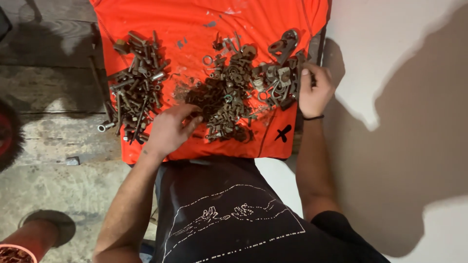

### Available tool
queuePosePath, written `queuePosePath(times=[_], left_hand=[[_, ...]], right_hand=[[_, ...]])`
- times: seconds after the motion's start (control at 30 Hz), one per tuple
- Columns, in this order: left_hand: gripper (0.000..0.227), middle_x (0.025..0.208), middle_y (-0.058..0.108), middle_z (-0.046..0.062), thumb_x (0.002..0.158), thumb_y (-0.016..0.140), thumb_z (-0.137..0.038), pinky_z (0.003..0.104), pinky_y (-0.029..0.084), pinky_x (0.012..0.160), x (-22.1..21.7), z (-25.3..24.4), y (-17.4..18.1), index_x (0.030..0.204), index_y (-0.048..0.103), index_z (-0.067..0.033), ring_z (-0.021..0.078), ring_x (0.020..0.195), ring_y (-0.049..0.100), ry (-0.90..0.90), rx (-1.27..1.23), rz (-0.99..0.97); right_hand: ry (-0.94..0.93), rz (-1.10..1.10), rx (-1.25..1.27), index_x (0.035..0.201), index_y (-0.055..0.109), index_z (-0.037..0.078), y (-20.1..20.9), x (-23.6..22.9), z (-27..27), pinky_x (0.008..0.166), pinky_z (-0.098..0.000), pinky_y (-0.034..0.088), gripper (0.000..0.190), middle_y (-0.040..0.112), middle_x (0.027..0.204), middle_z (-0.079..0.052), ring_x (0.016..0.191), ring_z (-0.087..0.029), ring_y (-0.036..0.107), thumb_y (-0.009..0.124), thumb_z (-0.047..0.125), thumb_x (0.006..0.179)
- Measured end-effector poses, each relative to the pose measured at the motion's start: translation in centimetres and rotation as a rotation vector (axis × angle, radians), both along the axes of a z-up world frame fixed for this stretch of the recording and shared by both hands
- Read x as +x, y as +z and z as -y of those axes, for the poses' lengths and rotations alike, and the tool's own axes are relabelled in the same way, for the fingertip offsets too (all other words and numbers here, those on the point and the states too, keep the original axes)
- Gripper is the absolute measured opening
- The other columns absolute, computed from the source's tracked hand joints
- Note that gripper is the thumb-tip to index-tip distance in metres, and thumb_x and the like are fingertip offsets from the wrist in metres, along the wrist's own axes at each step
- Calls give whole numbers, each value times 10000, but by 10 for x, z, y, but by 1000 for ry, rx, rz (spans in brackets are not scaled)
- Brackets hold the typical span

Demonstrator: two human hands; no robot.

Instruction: The person sorts a pile of rusty metal hardware, including bolts, nuts, and washers, on an orange cloth. They use their hands to pick up, separate, and arrange the items into distinct groups on the surface.

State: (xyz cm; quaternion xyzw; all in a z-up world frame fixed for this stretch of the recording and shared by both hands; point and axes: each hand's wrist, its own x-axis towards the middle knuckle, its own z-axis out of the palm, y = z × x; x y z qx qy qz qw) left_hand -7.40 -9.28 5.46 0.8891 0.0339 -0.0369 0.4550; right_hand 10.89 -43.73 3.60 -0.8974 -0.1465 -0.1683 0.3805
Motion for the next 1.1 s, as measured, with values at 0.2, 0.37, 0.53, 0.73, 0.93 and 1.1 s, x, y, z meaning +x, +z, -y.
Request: queuePosePath(times=[0.2, 0.37, 0.53, 0.73, 0.93, 1.1], left_hand=[[262, 1009, 730, 127, 935, 725, -284, 448, 559, 772, -1, 1, -9, 1128, 712, -107, 348, 918, 705, -30, 38, -12], [271, 1008, 732, 122, 931, 705, -288, 446, 561, 756, 1, -1, 1, 1145, 714, -122, 338, 877, 710, -59, 23, -139], [258, 1027, 734, 119, 939, 696, -282, 449, 563, 761, -3, -3, -7, 1139, 715, -120, 345, 914, 707, -64, 24, -78], [263, 1021, 727, 122, 945, 690, -294, 455, 561, 766, -2, 3, -14, 1141, 709, -120, 350, 924, 702, -44, 2, -107], [279, 1038, 723, 120, 941, 695, -296, 469, 556, 765, -3, 15, -23, 1154, 691, -117, 361, 937, 692, -74, -5, -73], [257, 1008, 726, 111, 948, 704, -299, 470, 556, 757, -6, 9, -14, 1142, 699, -130, 350, 915, 698, -94, 1, -68]], right_hand=[[203, -64, -284, 1104, 769, 109, 20, -12, -18, 981, -424, 519, 177, 671, 1175, -101, 1133, -315, 630, 781, 112, 927], [342, -59, -555, 1146, 773, 175, 6, -7, -20, 1127, -504, 347, 334, 516, 1526, -141, 1435, -372, 415, 736, 113, 819], [367, -91, -566, 1045, 762, 160, 13, -5, -22, 1147, -493, 364, 177, 549, 1528, -107, 1440, -344, 448, 761, 126, 871], [448, -59, -440, 1066, 769, 126, 23, -31, -48, 1062, -472, 428, 150, 651, 1356, -92, 1271, -323, 569, 762, 141, 917], [547, -181, -339, 1121, 790, 108, 17, -61, -99, 868, -435, 459, 249, 671, 1032, -71, 966, -304, 625, 811, 221, 899], [533, -233, -306, 1003, 793, 135, 10, -57, -104, 789, -395, 478, 108, 697, 875, -46, 838, -247, 655, 822, 187, 913]])
